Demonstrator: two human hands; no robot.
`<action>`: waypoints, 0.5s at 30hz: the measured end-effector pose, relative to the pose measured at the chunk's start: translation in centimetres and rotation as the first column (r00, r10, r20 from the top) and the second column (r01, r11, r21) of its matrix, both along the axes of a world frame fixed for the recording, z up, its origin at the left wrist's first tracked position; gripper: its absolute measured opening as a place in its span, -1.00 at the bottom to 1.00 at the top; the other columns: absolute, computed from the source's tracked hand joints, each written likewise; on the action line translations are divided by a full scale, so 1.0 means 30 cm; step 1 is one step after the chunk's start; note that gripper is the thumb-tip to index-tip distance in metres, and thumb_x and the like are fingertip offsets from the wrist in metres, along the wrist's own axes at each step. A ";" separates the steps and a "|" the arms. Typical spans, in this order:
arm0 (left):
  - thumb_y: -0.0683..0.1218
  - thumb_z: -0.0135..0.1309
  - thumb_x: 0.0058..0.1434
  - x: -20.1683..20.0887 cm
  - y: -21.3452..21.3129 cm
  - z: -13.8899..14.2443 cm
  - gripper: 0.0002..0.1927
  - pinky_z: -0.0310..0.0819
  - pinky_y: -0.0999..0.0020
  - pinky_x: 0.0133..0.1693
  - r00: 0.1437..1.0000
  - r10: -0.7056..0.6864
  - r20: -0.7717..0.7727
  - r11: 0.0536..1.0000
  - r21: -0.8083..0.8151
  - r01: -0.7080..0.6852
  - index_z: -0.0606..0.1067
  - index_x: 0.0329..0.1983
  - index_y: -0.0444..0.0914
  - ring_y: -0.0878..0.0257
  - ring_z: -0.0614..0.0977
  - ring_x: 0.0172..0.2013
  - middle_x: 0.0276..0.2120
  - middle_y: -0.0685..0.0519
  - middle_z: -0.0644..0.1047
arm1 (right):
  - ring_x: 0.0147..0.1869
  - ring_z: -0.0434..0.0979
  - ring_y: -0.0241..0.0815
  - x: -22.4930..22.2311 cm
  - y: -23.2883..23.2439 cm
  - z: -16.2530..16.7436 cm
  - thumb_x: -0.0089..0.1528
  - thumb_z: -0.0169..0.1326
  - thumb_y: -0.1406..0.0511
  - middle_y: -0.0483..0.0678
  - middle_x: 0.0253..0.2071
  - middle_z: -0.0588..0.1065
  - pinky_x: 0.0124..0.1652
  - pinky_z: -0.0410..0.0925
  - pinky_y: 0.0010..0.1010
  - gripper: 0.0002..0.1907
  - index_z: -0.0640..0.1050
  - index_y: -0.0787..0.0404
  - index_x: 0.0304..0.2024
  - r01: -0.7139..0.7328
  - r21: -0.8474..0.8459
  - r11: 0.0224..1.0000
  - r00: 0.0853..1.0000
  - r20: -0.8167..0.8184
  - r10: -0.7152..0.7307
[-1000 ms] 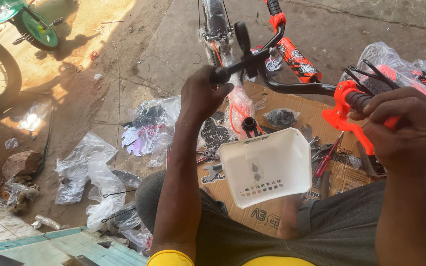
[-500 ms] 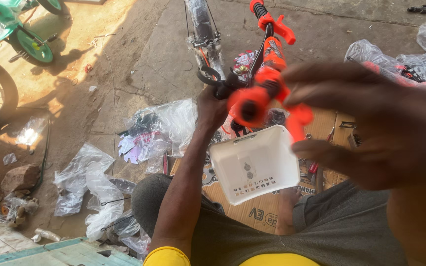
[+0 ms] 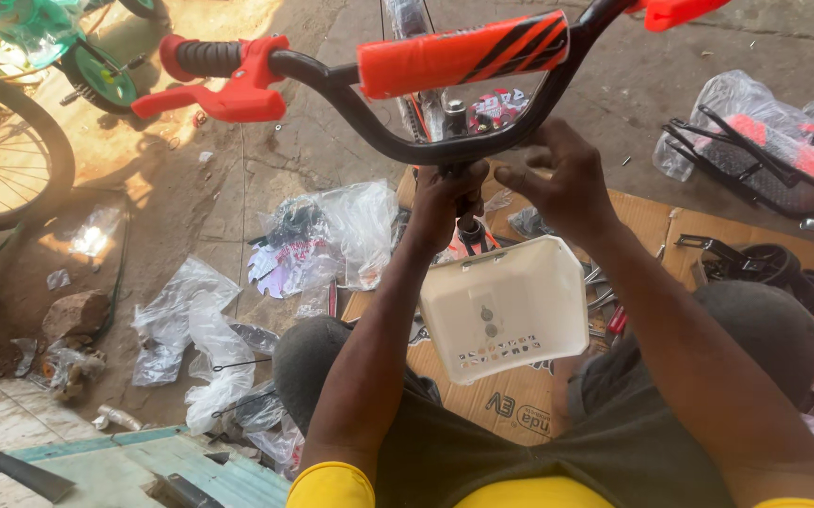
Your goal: The person assembles a bicycle by attaching a white basket to the handlebar stem using a wrench and bolts. They then position the handlebar assembly onto the fork and tighten the stem bolts to secure it.
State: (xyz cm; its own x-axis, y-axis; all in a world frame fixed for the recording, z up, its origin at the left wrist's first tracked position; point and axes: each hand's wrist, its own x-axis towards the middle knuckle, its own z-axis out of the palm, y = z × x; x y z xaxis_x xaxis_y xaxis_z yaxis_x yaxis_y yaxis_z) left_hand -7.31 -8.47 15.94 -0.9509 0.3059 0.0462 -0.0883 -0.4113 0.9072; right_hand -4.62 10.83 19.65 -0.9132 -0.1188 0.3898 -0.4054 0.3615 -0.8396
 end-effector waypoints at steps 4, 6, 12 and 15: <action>-0.13 0.18 0.26 -0.029 -0.009 -0.070 -0.84 0.31 0.39 -0.52 0.998 -0.044 -0.047 0.998 0.041 0.046 0.47 -0.31 -0.32 0.33 0.45 -0.60 -0.56 0.08 0.43 | 0.43 0.33 -0.20 -0.038 -0.027 0.018 0.11 0.36 0.32 -0.08 0.36 0.34 0.26 0.31 -0.30 -0.15 0.26 0.19 0.38 -0.254 -0.296 0.921 0.966 -0.032 0.256; -0.14 0.16 0.27 -0.061 -0.015 -0.097 -0.85 0.32 0.39 -0.47 0.997 -0.048 -0.064 0.999 -0.017 0.047 0.50 -0.31 -0.34 0.31 0.48 -0.55 -0.52 0.06 0.47 | 0.38 0.41 -0.16 -0.045 -0.039 0.027 0.09 0.37 0.32 -0.04 0.24 0.43 0.25 0.38 -0.26 -0.22 0.32 0.20 0.31 -0.283 -0.323 0.903 0.951 0.030 0.309; -0.16 0.13 0.30 -0.053 -0.030 -0.155 -0.82 0.45 0.34 -0.20 0.924 -0.085 -0.373 0.886 -0.453 -0.102 0.53 -0.11 -0.37 0.23 0.54 -0.23 -0.25 0.03 0.53 | 0.24 0.50 -0.06 -0.027 -0.067 0.018 -0.01 0.41 0.35 0.02 0.13 0.50 0.18 0.40 -0.21 -0.28 0.45 0.26 0.18 -0.190 0.185 0.964 0.973 -0.096 0.210; -0.22 0.12 0.26 -0.035 -0.025 -0.150 -0.76 0.49 0.33 -0.02 0.813 -0.114 -0.571 0.876 -0.444 -0.189 0.51 -0.02 -0.36 0.19 0.59 -0.06 -0.08 -0.02 0.53 | 0.19 0.50 -0.07 -0.022 -0.054 0.004 -0.02 0.42 0.34 0.02 0.08 0.49 0.12 0.40 -0.22 -0.26 0.43 0.28 0.18 -0.265 0.153 0.952 0.956 -0.087 0.280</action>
